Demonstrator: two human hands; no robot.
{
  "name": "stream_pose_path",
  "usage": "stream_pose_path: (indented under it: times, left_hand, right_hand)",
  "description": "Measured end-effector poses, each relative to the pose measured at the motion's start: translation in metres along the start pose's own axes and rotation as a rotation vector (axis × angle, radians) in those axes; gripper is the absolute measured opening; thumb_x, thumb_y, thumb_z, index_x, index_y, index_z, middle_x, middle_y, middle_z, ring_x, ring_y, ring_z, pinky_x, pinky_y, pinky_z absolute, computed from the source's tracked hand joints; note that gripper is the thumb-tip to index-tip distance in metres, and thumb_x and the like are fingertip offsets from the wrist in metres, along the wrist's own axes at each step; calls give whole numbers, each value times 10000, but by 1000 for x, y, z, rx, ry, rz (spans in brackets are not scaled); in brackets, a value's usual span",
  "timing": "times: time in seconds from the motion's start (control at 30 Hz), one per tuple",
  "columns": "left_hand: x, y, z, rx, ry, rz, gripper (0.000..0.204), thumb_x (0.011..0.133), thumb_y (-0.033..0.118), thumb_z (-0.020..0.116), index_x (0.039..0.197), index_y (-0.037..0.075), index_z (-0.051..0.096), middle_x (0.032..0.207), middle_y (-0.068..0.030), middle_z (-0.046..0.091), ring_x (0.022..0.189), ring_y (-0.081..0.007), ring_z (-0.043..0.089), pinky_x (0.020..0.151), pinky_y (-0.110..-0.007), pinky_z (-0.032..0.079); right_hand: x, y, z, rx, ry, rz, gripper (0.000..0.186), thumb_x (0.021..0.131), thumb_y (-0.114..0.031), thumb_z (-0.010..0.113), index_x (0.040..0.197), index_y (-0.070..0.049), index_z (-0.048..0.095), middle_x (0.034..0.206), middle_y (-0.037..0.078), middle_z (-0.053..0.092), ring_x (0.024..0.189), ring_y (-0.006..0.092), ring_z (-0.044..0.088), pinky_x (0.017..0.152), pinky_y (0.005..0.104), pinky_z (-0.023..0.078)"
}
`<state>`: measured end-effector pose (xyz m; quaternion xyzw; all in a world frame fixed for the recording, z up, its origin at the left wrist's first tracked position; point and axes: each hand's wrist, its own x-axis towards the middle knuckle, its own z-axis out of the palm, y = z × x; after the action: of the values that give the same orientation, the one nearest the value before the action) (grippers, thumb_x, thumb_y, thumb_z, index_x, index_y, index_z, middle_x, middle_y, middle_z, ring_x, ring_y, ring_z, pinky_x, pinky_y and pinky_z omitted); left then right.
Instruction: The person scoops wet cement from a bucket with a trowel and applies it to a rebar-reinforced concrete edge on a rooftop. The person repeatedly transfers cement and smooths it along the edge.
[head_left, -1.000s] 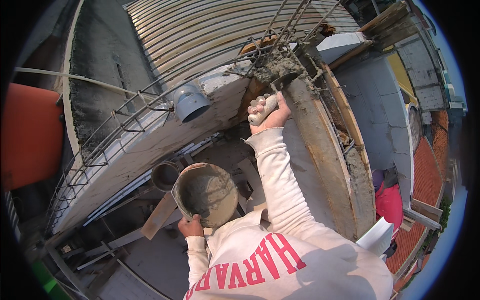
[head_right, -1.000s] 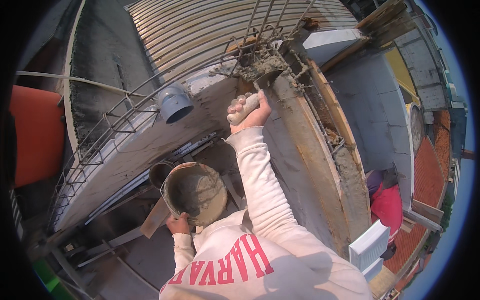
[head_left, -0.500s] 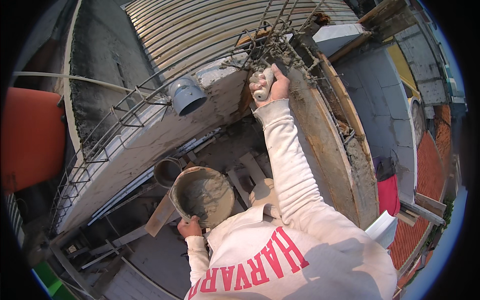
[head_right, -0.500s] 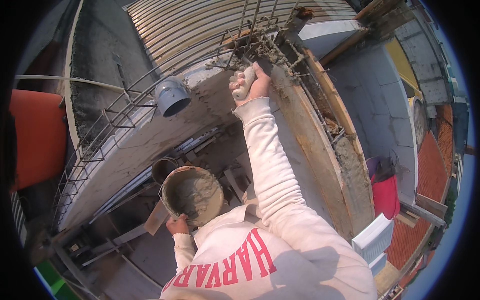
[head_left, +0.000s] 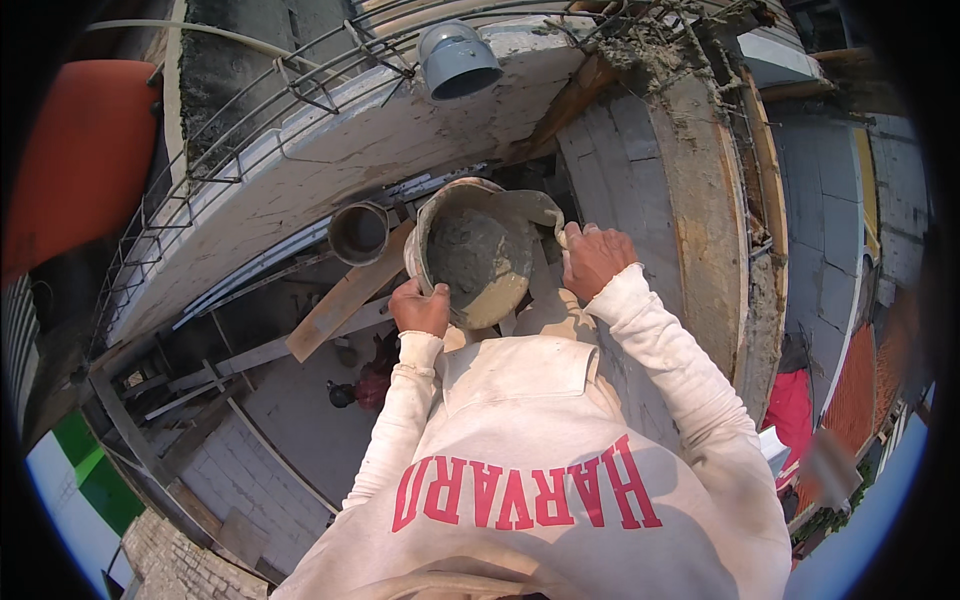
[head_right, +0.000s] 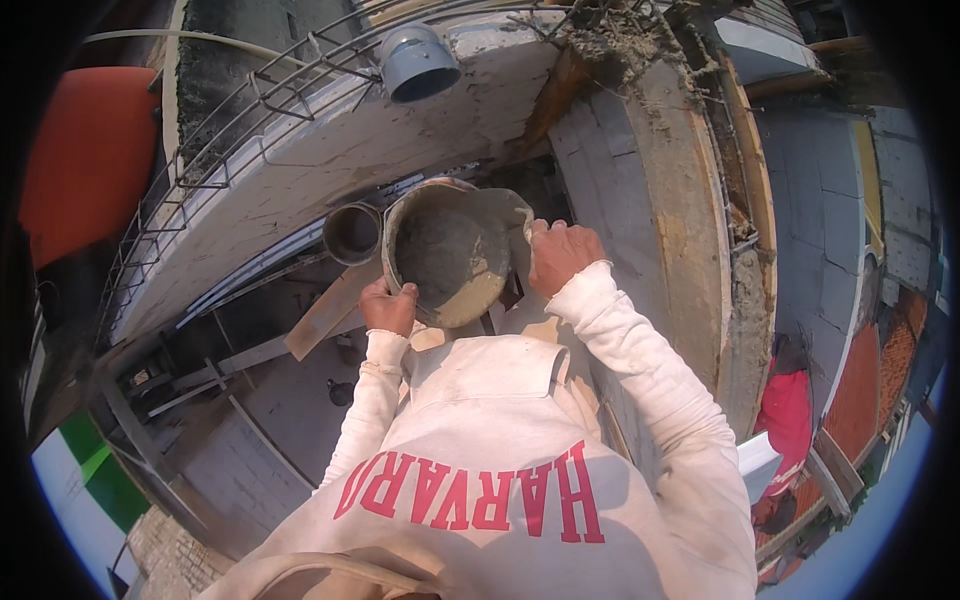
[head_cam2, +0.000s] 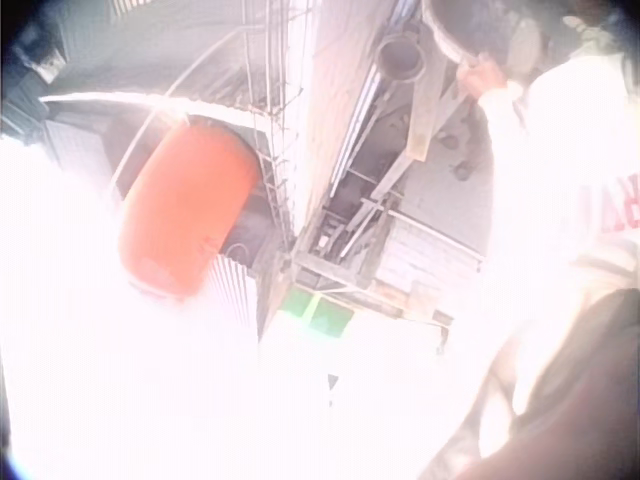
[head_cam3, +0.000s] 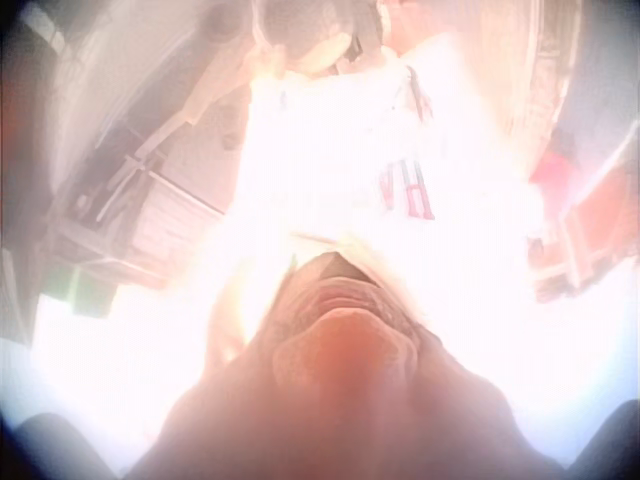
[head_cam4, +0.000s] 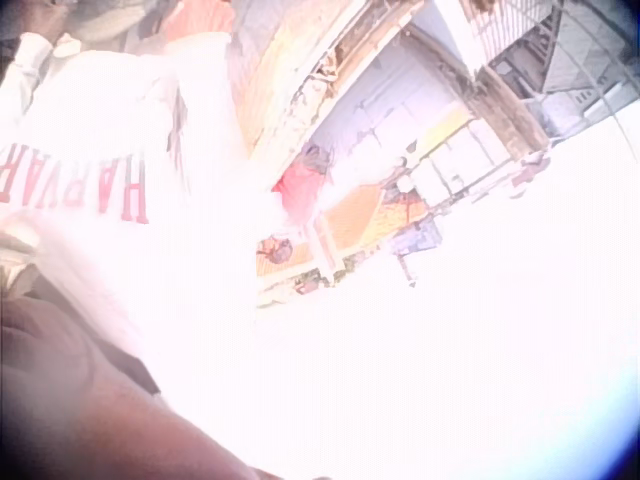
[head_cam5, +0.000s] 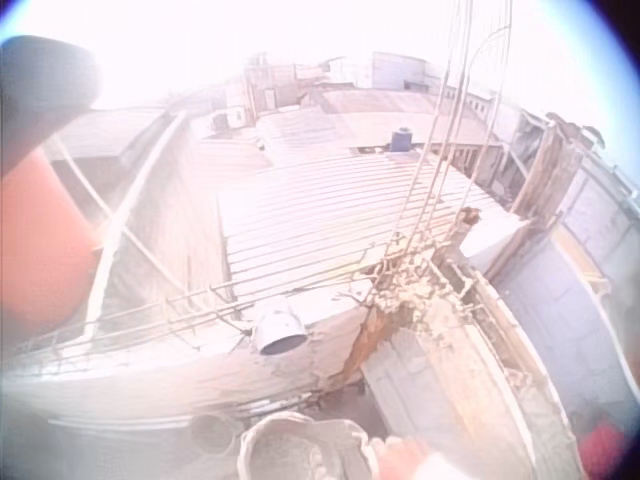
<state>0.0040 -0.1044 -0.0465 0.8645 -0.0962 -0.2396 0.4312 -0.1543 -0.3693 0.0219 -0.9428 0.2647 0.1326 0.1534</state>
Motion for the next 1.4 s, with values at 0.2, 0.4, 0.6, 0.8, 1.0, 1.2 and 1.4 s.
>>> stream_pose_path:
  times: [0.2,0.4,0.6,0.8,1.0,1.2,1.4]
  left_hand:
    - [-1,98,-10,-83,-204,33,138,786,34,700,884,-57,734,684,-93,689,635,-119,590,655,-332,523]
    - [3,107,-21,-105,-304,63,127,798,25,698,865,-80,724,655,-39,644,631,-76,535,612,-302,496]
    - [-3,122,-15,-176,-260,31,104,811,15,696,866,-62,737,683,-7,655,643,-68,542,615,-290,490]
    - [-1,94,11,-248,-241,-35,73,788,-7,696,826,-50,741,728,-26,711,628,-80,597,604,-274,500]
    - [-5,59,23,-346,-195,-56,101,787,3,694,849,-50,753,765,-35,737,671,-95,620,658,-294,519]
    - [-15,12,4,-266,-99,-57,121,769,-44,682,865,-46,754,789,-64,742,659,-128,648,641,-300,540]
    - [-29,-5,-23,-133,-4,-74,137,734,21,726,851,-46,755,722,-88,723,655,-147,621,686,-349,534]
  right_hand:
    - [21,-25,44,219,-113,35,340,847,-233,661,1096,-3,685,902,232,712,943,407,698,846,512,553]
    - [7,-35,16,528,-224,75,347,844,-281,674,1002,24,723,959,275,728,943,455,701,895,503,559]
    - [-13,-24,3,724,-198,42,346,834,-286,701,964,32,739,877,272,716,849,449,696,821,474,547]
    - [-50,9,-68,831,-199,55,273,834,-205,729,900,58,701,698,153,653,604,216,528,634,385,480]
    - [-72,51,-174,939,-268,315,210,925,-227,707,837,-40,670,604,-13,551,474,72,480,441,257,383]
    - [-59,137,-256,1027,-48,390,263,927,-293,701,815,-59,661,590,-8,546,423,57,466,384,235,346]
    - [28,236,-261,-228,497,-7,291,878,-307,695,958,-29,727,792,168,699,664,310,674,621,413,546]
